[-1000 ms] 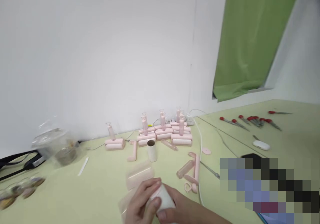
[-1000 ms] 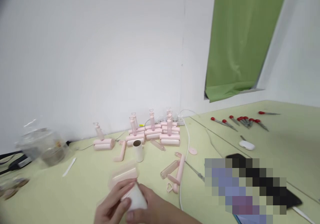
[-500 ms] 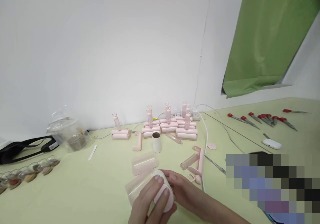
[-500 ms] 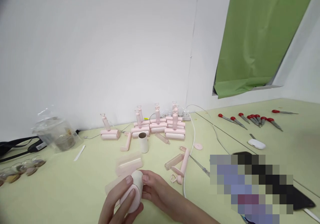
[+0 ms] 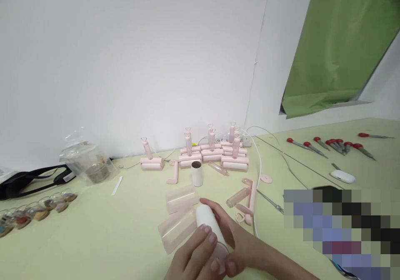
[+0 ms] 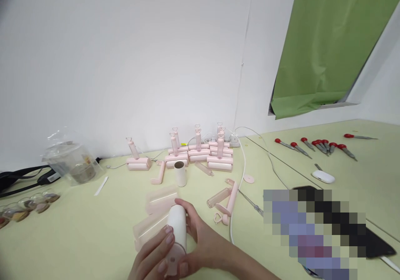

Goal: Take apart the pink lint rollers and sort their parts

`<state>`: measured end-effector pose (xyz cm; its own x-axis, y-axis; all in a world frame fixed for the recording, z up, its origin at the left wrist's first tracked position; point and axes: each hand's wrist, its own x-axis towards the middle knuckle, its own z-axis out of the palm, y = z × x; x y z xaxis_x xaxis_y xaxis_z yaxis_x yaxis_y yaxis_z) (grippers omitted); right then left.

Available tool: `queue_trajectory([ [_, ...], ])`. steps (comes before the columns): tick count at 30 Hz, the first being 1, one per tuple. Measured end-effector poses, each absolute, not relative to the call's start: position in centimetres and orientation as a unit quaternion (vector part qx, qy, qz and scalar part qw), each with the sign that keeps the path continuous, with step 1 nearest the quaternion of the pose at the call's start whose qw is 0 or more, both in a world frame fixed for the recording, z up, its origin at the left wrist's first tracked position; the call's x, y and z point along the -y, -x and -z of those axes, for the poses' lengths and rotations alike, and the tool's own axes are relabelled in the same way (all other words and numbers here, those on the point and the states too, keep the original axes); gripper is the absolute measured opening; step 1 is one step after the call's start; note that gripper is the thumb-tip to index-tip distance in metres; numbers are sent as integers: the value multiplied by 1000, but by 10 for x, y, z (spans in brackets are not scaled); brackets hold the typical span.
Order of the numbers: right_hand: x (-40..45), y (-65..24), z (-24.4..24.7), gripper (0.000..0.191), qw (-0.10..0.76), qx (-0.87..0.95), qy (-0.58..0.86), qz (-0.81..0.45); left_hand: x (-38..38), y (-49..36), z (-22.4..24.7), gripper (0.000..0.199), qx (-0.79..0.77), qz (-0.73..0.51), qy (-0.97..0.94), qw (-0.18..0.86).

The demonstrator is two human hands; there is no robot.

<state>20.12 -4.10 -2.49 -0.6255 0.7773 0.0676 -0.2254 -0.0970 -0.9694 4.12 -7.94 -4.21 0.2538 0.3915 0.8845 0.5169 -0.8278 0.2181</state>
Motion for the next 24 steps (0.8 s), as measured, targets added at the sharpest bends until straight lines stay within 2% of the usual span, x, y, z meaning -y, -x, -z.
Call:
queue_trajectory([
  [5, 46, -202, 21, 107, 358, 594, 274, -666, 67, -31, 39, 54, 209, 463, 857, 83],
  [8, 48, -202, 15, 98, 369, 607, 302, -635, 62, -31, 44, 55, 210, 515, 831, 3],
  [10, 49, -203, 11, 91, 394, 628, 321, -589, 58, -35, 43, 63, 242, 579, 776, -62],
  [13, 52, -201, 6, 89, 424, 699, 343, -463, 55, -48, 28, 70, 366, 637, 633, -244],
  [16, 57, -197, 6, 95, 428, 769, 332, -340, 57, -65, 3, 66, 461, 550, 446, -535],
  [17, 58, -197, 6, 99, 420, 783, 327, -322, 58, -70, -5, 67, 467, 504, 406, -603],
  [20, 55, -207, 1, 113, 385, 791, 347, -324, 61, -77, -16, 58, 437, 447, 359, -693],
  [22, 46, -225, -10, 101, 373, 776, 390, -325, 59, -74, -15, 45, 404, 471, 337, -708],
  [24, 30, -249, -21, 56, 345, 774, 438, -299, 56, -67, -10, 34, 375, 487, 304, -728],
])
